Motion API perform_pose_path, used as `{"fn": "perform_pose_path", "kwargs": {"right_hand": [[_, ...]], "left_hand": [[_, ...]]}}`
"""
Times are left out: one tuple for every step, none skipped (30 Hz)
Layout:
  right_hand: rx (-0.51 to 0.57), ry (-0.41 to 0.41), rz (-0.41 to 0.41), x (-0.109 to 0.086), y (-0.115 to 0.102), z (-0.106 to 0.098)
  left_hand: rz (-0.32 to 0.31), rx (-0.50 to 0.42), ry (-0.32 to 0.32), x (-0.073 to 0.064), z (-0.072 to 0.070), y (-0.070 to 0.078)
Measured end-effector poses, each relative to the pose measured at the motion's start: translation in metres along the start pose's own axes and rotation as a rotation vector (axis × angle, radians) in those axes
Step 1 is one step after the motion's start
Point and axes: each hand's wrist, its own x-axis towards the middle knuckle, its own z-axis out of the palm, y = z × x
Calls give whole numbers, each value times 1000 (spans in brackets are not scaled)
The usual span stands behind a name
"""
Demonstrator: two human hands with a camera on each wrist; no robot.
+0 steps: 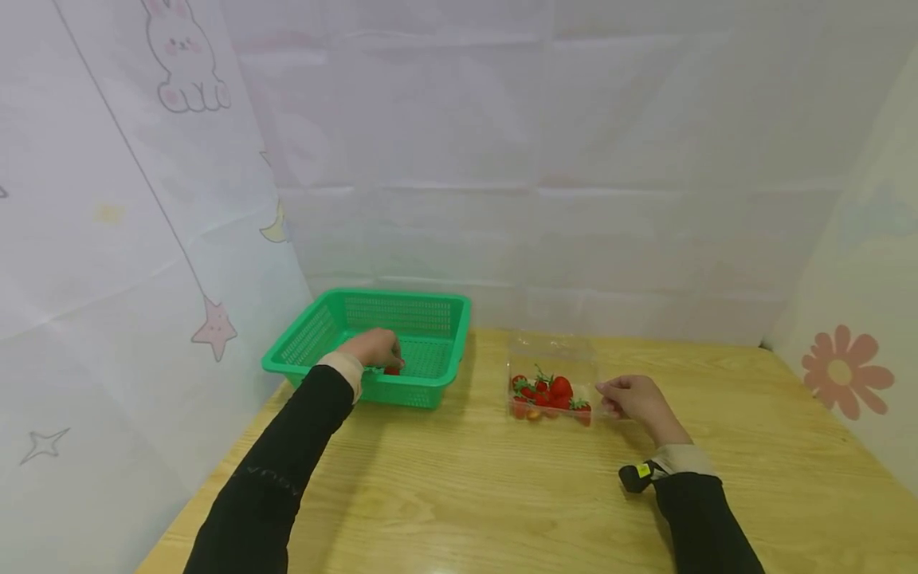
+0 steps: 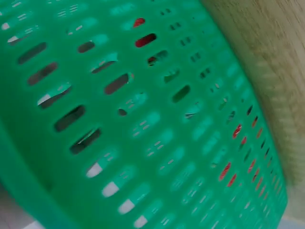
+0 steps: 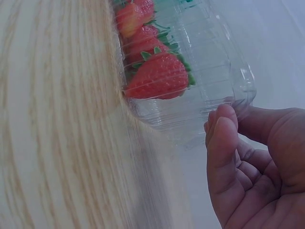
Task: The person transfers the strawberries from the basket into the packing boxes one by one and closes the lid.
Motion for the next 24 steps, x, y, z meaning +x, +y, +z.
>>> {"fn": "perform_pose_path", "kwargs": {"right_hand": [[-2, 1, -1, 0, 0, 0], [-3, 2, -2, 0, 0, 1], [-4, 2, -2, 0, 0, 1], [0, 4, 0, 0, 0, 1], [5, 3, 0, 0, 0, 1], [8, 5, 2, 0, 0, 1], [13, 5, 3, 0, 0, 2], [16, 4, 4, 0, 0, 2], [20, 4, 5, 0, 0, 2], [24, 4, 7, 1, 1, 2], [24, 5, 7, 1, 1, 2], [20, 6, 6, 1, 1, 2], [22, 6, 7, 1, 1, 2], [19, 6, 7, 1, 1, 1], [21, 7, 9, 1, 1, 0], [18, 3, 4, 2, 1, 0], [19, 4, 5, 2, 1, -1], [18, 0, 1, 2, 1, -1], [25, 1, 5, 2, 1, -1], [28, -1, 6, 2, 1, -1], [34, 0, 8, 2, 1, -1], [33, -2, 5, 2, 2, 0], [37, 2, 10, 2, 2, 0], [35, 1, 8, 2, 2, 0]], "left_hand": [[-6, -6, -10, 1, 2, -2], [-11, -14, -19, 2, 3, -4], [-13, -20, -25, 3, 5, -6], [-19, -28, -32, 5, 6, -7], [-20, -29, -40, 6, 8, -9], [-24, -25, -46, 8, 10, -10], [-24, -18, -50, 9, 11, -12], [-22, -11, -49, 10, 12, -13], [-21, -6, -48, 11, 12, -14], [-21, 0, -47, 13, 13, -15], [-21, 9, -47, 14, 14, -16], [-24, 10, -46, 14, 14, -16], [-24, 15, -44, 14, 14, -16], [-25, 16, -43, 14, 14, -16], [-27, 20, -43, 15, 14, -16], [-26, 27, -43, 15, 14, -15], [-22, 40, -44, 15, 14, -15], [-17, 50, -42, 14, 15, -15], [-14, 61, -41, 14, 15, -15], [-10, 68, -39, 15, 16, -15], [-5, 80, -36, 15, 17, -15], [0, 89, -33, 15, 17, -16], [5, 97, -31, 15, 18, -17], [1, 97, -31, 15, 19, -17]]}}
